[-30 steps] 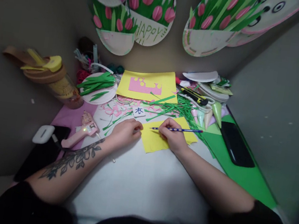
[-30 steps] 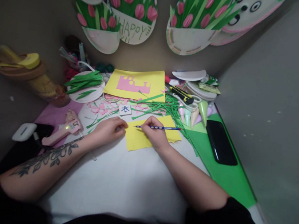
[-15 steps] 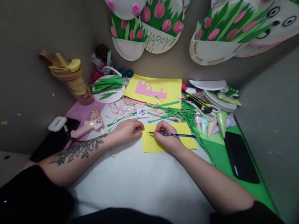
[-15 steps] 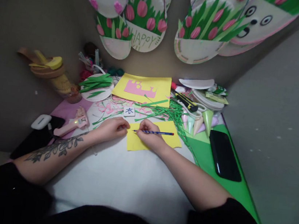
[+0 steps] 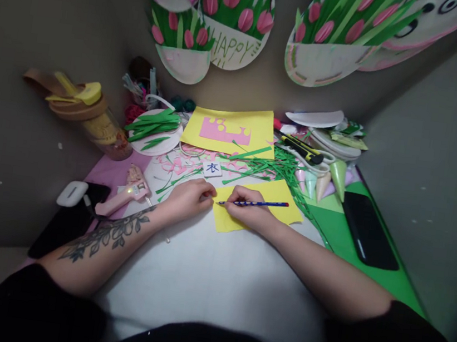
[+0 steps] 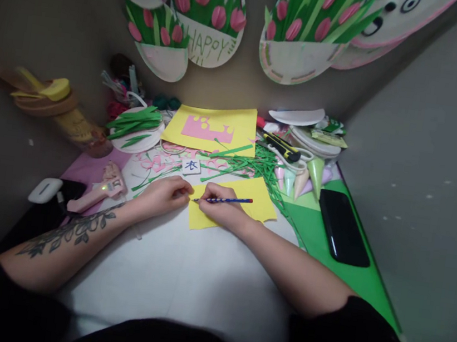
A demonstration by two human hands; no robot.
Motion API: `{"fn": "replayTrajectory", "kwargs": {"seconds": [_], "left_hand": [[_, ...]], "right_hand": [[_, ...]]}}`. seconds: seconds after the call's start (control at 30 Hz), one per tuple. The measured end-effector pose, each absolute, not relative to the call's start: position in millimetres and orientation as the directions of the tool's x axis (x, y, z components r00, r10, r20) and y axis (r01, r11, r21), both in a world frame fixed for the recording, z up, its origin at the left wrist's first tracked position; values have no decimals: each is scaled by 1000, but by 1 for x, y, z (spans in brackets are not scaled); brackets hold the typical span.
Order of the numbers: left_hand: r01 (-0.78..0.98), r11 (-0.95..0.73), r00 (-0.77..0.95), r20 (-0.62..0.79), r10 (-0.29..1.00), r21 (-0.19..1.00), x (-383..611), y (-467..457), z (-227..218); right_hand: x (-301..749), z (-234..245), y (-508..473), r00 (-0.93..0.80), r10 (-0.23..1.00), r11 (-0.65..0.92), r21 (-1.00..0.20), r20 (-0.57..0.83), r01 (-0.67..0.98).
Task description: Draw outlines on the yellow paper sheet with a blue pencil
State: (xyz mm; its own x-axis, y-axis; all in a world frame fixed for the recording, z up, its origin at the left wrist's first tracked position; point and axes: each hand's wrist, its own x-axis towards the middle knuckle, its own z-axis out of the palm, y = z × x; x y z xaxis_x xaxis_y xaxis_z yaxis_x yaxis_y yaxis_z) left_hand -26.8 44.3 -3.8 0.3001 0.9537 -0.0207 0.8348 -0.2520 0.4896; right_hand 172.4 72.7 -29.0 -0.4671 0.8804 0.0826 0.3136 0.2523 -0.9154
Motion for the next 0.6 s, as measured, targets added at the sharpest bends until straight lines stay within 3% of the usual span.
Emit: {"fn": "replayTrajectory", "kwargs": {"seconds": [0.6], "left_hand": [[832,-260,306,-14,952,490,-26,43,-2]], "right_hand": [[172,-29,72,-487,871,263,-900,66,349]]}}
